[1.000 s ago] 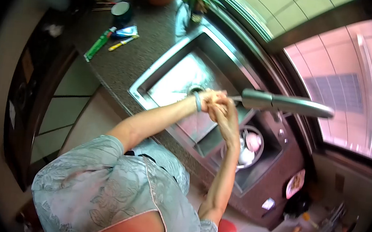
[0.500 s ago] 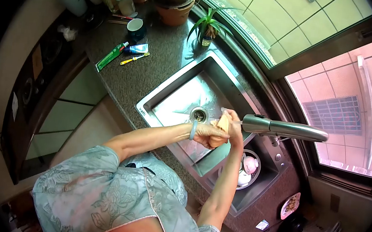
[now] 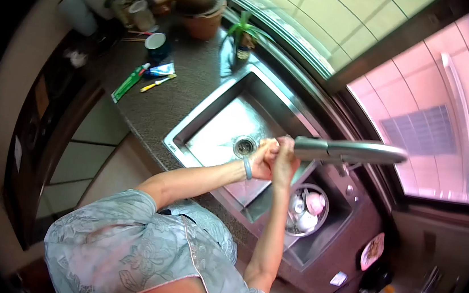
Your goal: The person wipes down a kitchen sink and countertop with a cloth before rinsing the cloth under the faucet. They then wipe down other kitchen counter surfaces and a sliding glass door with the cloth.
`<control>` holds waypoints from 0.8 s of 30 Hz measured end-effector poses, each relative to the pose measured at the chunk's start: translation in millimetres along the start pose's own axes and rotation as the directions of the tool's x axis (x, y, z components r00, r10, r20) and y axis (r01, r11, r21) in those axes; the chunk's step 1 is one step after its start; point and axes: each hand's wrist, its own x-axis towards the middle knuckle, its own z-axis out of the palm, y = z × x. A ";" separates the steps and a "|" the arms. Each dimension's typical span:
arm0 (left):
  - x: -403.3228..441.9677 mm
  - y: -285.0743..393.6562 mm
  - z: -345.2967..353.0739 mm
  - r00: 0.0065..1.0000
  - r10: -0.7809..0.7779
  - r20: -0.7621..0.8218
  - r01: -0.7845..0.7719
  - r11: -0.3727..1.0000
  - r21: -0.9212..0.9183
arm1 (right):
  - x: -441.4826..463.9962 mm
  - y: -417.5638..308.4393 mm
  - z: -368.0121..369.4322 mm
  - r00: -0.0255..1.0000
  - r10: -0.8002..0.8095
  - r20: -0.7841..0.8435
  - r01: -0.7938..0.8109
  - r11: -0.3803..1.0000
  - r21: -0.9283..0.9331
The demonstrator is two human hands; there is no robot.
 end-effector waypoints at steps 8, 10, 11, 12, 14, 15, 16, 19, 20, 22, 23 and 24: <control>59.5 21.7 1.9 0.986 -0.057 -0.155 0.070 0.994 0.086 | -70.9 -47.3 -8.3 0.924 -0.382 -0.007 0.298 0.733 -0.611; 35.9 12.5 45.0 0.986 -0.090 -0.139 0.095 0.995 0.032 | -65.8 -39.6 -30.4 0.962 -0.178 -0.208 0.044 0.851 -0.523; 40.9 10.2 45.1 0.986 -0.085 -0.143 0.091 0.995 0.036 | -58.2 -31.1 -49.0 0.943 -0.251 -0.220 0.090 0.826 -0.556; 48.8 11.6 41.2 0.981 -0.117 -0.154 0.106 0.991 -0.078 | -42.4 -10.8 -70.4 0.879 -0.409 -0.246 0.161 0.738 -0.655; 63.5 20.0 18.9 0.964 -0.183 -0.193 0.161 0.979 -0.124 | -6.1 39.6 -121.5 0.828 -0.425 -0.366 0.220 0.846 -0.485; 64.4 15.6 17.4 0.975 -0.095 -0.203 0.099 0.995 0.008 | 6.8 36.0 -139.5 0.868 -0.136 -0.478 -0.049 0.934 -0.355; 55.5 7.1 36.2 0.975 -0.054 -0.216 0.046 0.998 -0.042 | 21.1 52.7 -168.0 0.874 -0.202 -0.442 0.008 0.915 -0.403; 31.1 -1.3 41.4 0.977 -0.207 -0.045 0.200 0.970 -0.135 | 63.3 91.7 -217.2 0.768 -0.187 -0.613 -0.156 0.873 -0.462; 24.8 -6.5 48.3 0.979 -0.145 -0.145 0.134 0.987 -0.084 | 70.9 100.7 -228.0 0.760 -0.136 -0.636 -0.219 0.868 -0.447; 7.1 -8.3 55.8 0.974 -0.177 -0.142 0.153 0.974 -0.165 | 83.0 100.7 -237.8 0.809 -0.050 -0.586 -0.241 0.881 -0.407; -0.2 -9.2 55.1 0.970 -0.213 -0.114 0.193 0.968 -0.159 | 88.6 101.8 -242.5 0.833 -0.016 -0.552 -0.242 0.888 -0.391; -5.2 -10.6 53.0 0.975 -0.196 -0.107 0.176 0.970 -0.165 | 92.8 102.4 -244.7 0.856 0.011 -0.518 -0.237 0.898 -0.372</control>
